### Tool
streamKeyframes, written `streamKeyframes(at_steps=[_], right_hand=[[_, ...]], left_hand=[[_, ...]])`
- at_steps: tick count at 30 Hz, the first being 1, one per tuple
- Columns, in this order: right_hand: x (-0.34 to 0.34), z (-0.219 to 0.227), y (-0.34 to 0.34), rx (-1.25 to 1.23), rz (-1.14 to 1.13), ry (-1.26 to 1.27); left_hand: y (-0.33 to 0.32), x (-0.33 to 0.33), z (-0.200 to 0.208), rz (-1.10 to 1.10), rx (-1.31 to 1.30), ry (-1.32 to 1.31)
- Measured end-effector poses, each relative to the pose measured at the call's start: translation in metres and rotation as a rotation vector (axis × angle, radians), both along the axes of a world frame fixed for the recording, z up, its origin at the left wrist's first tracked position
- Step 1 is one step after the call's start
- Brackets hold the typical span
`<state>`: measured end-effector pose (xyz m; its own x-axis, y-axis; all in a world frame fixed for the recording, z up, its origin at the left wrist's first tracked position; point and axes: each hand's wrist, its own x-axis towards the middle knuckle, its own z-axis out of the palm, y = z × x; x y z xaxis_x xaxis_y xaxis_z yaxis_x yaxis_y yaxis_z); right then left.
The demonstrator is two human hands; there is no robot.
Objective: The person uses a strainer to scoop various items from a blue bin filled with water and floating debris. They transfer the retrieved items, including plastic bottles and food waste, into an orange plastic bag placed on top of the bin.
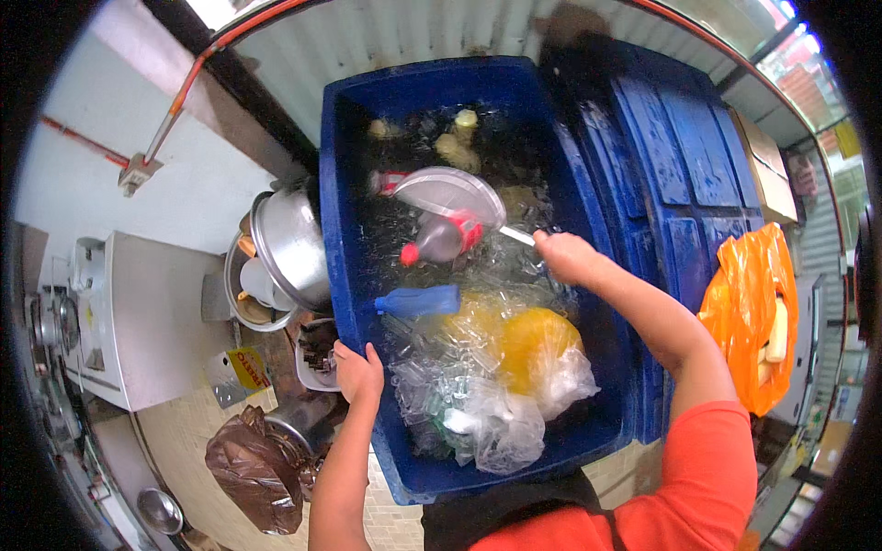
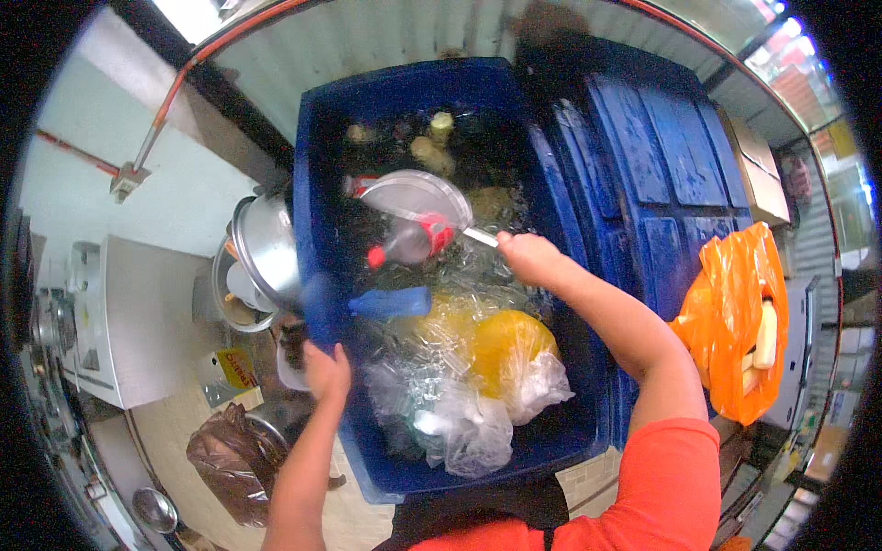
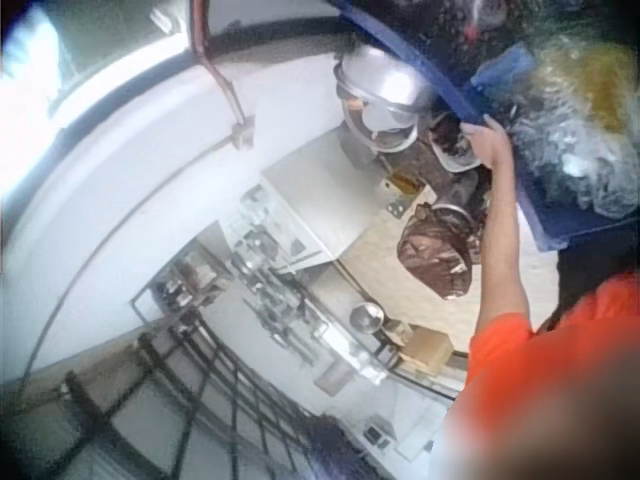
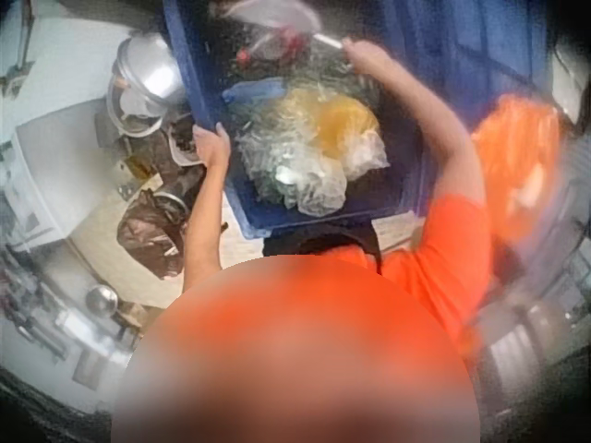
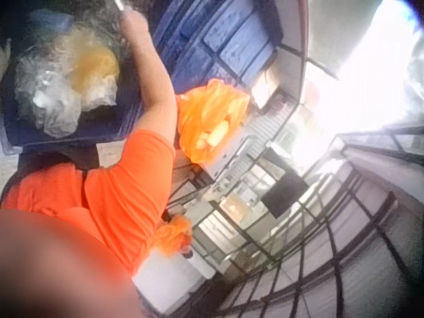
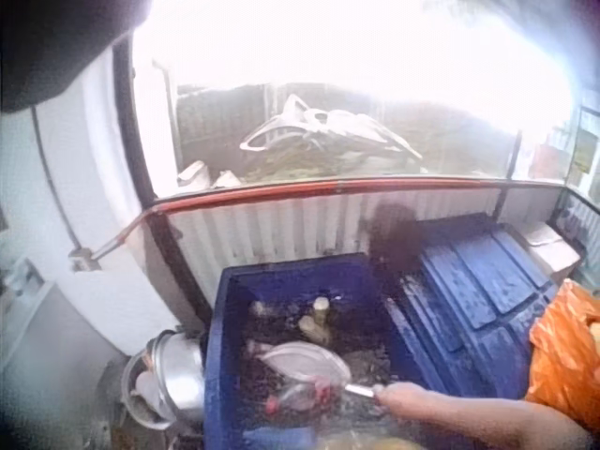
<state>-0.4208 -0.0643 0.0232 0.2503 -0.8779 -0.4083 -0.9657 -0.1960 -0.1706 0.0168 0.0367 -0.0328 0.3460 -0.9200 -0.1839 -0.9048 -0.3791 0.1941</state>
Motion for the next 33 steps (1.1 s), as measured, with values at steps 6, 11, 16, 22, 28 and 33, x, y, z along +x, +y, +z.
streamKeyframes(at_steps=[6, 11, 16, 22, 28, 33], right_hand=[[0.060, 0.031, 0.070, 0.103, 0.151, -0.129], [0.046, 0.055, 0.139, 0.084, -0.189, -0.298], [0.017, 0.069, 0.215, 0.013, -0.598, -0.436], [0.011, 0.036, 0.261, 0.255, -1.061, -0.643], [-0.012, -0.001, 0.224, 0.540, -0.291, 0.090], [-0.037, -0.029, 0.043, -0.212, -0.212, -0.165]], left_hand=[[0.003, 0.007, 0.001, -0.065, -0.058, 0.029], [0.019, -0.023, 0.006, -0.790, -0.570, -0.085], [-0.010, -0.106, -0.035, -0.370, 0.162, 0.148], [0.004, -0.100, -0.032, -0.396, 0.287, 0.205], [-0.004, -0.023, 0.057, -0.853, 0.038, 0.328], [-0.149, 0.005, 0.020, -0.250, -0.153, 0.067]])
